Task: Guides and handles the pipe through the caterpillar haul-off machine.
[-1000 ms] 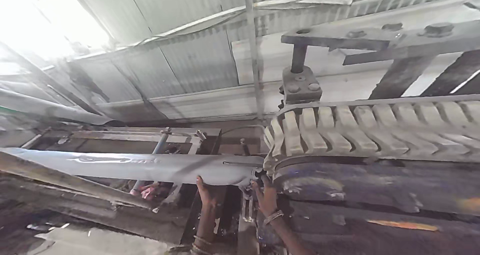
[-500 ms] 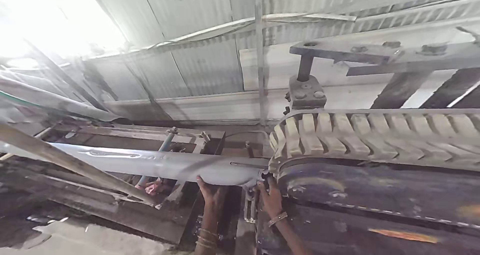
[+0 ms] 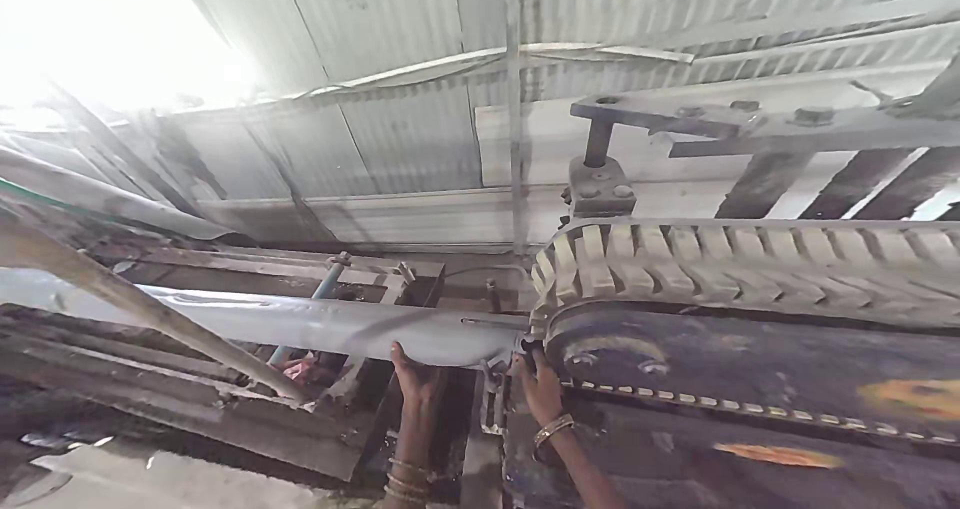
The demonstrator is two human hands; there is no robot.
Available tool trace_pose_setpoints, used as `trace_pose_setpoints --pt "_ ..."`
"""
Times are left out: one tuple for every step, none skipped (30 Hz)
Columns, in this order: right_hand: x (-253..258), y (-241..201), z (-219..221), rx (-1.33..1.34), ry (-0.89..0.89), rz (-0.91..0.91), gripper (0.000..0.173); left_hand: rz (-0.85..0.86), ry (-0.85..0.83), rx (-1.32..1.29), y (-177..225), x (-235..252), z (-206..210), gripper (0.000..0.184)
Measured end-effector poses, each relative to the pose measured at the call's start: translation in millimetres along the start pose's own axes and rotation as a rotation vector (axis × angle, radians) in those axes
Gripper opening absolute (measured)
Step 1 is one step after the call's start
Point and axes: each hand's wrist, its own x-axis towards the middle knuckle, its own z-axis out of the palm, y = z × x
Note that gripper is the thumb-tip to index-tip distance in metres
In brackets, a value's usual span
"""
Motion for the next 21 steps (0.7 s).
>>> trace_pose_setpoints --pt "0.5 1.6 0.1 0.013 0.006 -0.003 0.048 -0.005 0.018 0.008 0.5 -1.9 2.6 0.056" --pt "1.1 3.0 -0.4 0.027 0.005 0.0 0.049 -0.011 0.028 0.012 0.5 -4.1 4.6 0.056" --pt "1.7 4.4 -1.0 0.049 0.005 0.003 0.049 -0.017 0.032 0.013 0.1 -5.8 5.9 0.056" --pt "1.9 5.6 -1.6 0.074 0.005 0.003 0.049 -0.02 0.035 0.02 -0.4 -7.6 7.5 0.058" --pt "1.9 6.4 -2.1 0.098 0.005 -0.001 0.049 -0.021 0.037 0.026 -0.7 -9.0 9.0 0.058" --pt "2.0 7.6 -1.9 0.116 0.013 -0.012 0.048 -0.02 0.033 0.03 -1.2 -8.5 8.5 0.058" --pt "2.2 9.4 -1.7 0.136 0.022 -0.025 0.048 -0.017 0.026 0.032 -1.9 -6.9 6.5 0.058" --pt "2.3 11.2 -2.0 0.156 0.029 -0.033 0.047 -0.011 0.019 0.037 -3.0 -5.5 4.5 0.058" --pt "1.7 12.5 -2.9 0.166 0.033 -0.037 0.047 -0.007 0.016 0.042 -3.8 -4.9 3.3 0.057" --pt "0.0 11.5 -5.2 0.15 0.026 -0.03 0.047 -0.002 0.015 0.048 -4.3 -5.2 3.6 0.057" --pt "-2.9 7.7 -9.0 0.102 0.0 -0.01 0.048 0.002 0.013 0.044 -4.3 -6.3 5.4 0.057" --pt "-7.5 1.6 -13.3 0.028 -0.03 0.02 0.05 0.003 0.01 0.037 -4.3 -7.7 7.0 0.056" --pt "-13.7 -3.8 -16.2 -0.047 -0.046 0.038 0.054 0.0 0.01 0.035 -4.7 -8.6 8.0 0.056" --pt "-20.4 -6.5 -16.8 -0.105 -0.043 0.035 0.058 -0.002 0.007 0.035 -5.7 -8.3 7.0 0.057" --pt "-27.7 -6.7 -15.1 -0.133 -0.013 0.005 0.06 -0.002 0.002 0.037 -6.7 -7.0 5.1 0.058" --pt "-35.4 -4.6 -11.0 -0.147 0.043 -0.061 0.06 0.0 0.005 0.046 -7.8 -5.8 3.4 0.059" --pt "-42.1 -0.7 -5.4 -0.158 0.116 -0.15 0.06 -0.003 0.009 0.058 -8.4 -5.5 2.5 0.06" --pt "-47.5 2.1 -1.4 -0.165 0.154 -0.217 0.061 -0.008 0.018 0.076 -8.5 -5.8 3.1 0.061" --pt "-52.0 4.3 1.3 -0.175 0.166 -0.265 0.063 -0.014 0.029 0.094 -8.6 -7.0 4.6 0.061" --pt "-55.0 6.6 3.8 -0.194 0.17 -0.303 0.065 -0.024 0.037 0.103 -8.2 -7.8 5.2 0.061" --pt "-57.2 7.3 5.2 -0.208 0.167 -0.325 0.066 -0.034 0.044 0.106 -7.7 -8.1 5.7 0.061"
